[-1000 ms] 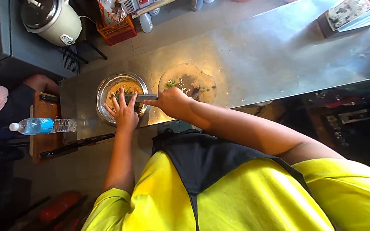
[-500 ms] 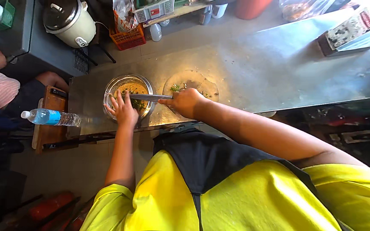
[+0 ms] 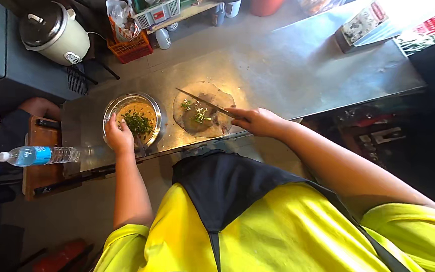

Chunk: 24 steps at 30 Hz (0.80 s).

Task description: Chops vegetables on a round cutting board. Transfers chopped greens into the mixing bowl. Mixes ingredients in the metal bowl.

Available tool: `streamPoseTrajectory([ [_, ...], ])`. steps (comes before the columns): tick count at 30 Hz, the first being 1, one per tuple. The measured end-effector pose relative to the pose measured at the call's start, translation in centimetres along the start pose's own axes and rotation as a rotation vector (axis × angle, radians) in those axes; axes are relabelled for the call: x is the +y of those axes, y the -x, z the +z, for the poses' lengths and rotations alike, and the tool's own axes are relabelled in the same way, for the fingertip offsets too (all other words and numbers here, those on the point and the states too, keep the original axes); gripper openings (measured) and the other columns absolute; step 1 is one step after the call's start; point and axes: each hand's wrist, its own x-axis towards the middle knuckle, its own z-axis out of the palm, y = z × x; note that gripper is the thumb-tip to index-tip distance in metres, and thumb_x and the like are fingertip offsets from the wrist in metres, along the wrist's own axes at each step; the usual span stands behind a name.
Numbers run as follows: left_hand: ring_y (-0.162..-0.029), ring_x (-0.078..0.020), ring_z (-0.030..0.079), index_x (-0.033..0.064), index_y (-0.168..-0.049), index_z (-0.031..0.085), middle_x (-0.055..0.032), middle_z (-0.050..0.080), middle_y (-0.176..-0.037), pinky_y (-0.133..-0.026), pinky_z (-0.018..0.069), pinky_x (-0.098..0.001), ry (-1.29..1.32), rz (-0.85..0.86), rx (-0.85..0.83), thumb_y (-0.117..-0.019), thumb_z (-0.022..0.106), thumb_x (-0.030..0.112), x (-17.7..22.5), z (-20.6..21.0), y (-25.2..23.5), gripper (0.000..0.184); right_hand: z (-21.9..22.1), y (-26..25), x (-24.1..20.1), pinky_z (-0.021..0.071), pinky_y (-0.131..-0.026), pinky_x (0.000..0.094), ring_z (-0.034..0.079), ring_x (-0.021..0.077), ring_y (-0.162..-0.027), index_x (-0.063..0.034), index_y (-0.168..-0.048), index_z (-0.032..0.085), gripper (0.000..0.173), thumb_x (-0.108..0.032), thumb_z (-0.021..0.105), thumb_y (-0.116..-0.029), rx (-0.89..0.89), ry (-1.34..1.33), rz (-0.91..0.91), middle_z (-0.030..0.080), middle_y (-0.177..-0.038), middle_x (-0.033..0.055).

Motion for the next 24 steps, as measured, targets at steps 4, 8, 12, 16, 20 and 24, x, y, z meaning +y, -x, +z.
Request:
streamPoseTrajectory([
  [4,-0.126,-0.0375,0.057,0.0008,-0.139,0.059,-0.0276,0.057,-0.136,-0.108,0.0472,-0.0462,-0.02,0.027,0.003,-0.0974,0.05,-0.003,1.4,0.5,-1.4,0.043,0.7,1.6,4.1,0.055,-0.074,0.0588,0.069,0.0309,-0.079,-0.0335,-0.157,0.045,0.048,-0.034,0.052,-0.1092,-0.028,-0.021,0.114,0.072,-0.091,0.0109],
  [8,-0.137,-0.048,0.043,0.0186,-0.137,0.065,-0.0243,0.05,-0.148,-0.106,0.0346,-0.07,-0.225,-0.161,-0.269,-0.0854,0.069,0.005,2.3,1.8,-2.6,0.053,1.4,0.4,6.1,0.0543,-0.083,0.0634,0.072,0.0356,-0.09,-0.0336,-0.157,0.045,0.048,-0.036,0.052,-0.1091,-0.06,-0.033,0.108,0.075,-0.103,0.013],
  [12,-0.138,-0.0414,0.046,0.0137,-0.134,0.067,-0.0211,0.057,-0.142,-0.115,0.0256,-0.0665,-0.195,-0.113,-0.19,-0.0997,0.062,0.033,4.3,2.7,-2.7,0.039,1.4,-1.5,7.7,0.0508,-0.095,0.0659,0.07,0.0397,-0.113,-0.0393,-0.158,0.041,0.048,-0.04,0.047,-0.1104,-0.166,0.04,-0.002,0.073,-0.122,0.0147],
  [16,-0.138,-0.0363,0.049,0.001,-0.133,0.063,-0.0226,0.057,-0.142,-0.118,0.0364,-0.0494,-0.049,0.137,-0.223,-0.1044,0.054,0.02,7.7,4.2,-1.2,0.036,0.0,-1.6,8.5,0.0544,-0.085,0.0631,0.071,0.0386,-0.103,-0.0402,-0.155,0.047,0.045,-0.036,0.049,-0.11,-0.183,0.186,-0.134,0.074,-0.113,0.0147],
  [20,-0.128,-0.0304,0.059,-0.0009,-0.128,0.066,-0.0204,0.063,-0.133,-0.111,0.0458,-0.0438,0.11,0.353,-0.297,-0.1023,0.052,0.006,11.1,8.5,2.0,0.031,-1.0,0.8,10.2,0.0565,-0.078,0.0589,0.072,0.0358,-0.094,-0.0411,-0.151,0.052,0.043,-0.035,0.052,-0.1089,-0.115,0.244,-0.205,0.073,-0.104,0.0128],
  [24,-0.126,-0.0252,0.061,-0.0008,-0.131,0.064,-0.0189,0.064,-0.134,-0.109,0.0476,-0.0381,0.302,0.287,-0.343,-0.1025,0.05,0.004,13.3,13.4,4.8,0.032,-0.3,3.9,10.9,0.0562,-0.077,0.0641,0.074,0.0368,-0.089,-0.0307,-0.152,0.053,0.044,-0.035,0.053,-0.1088,-0.044,-0.007,-0.111,0.076,-0.104,0.0141],
])
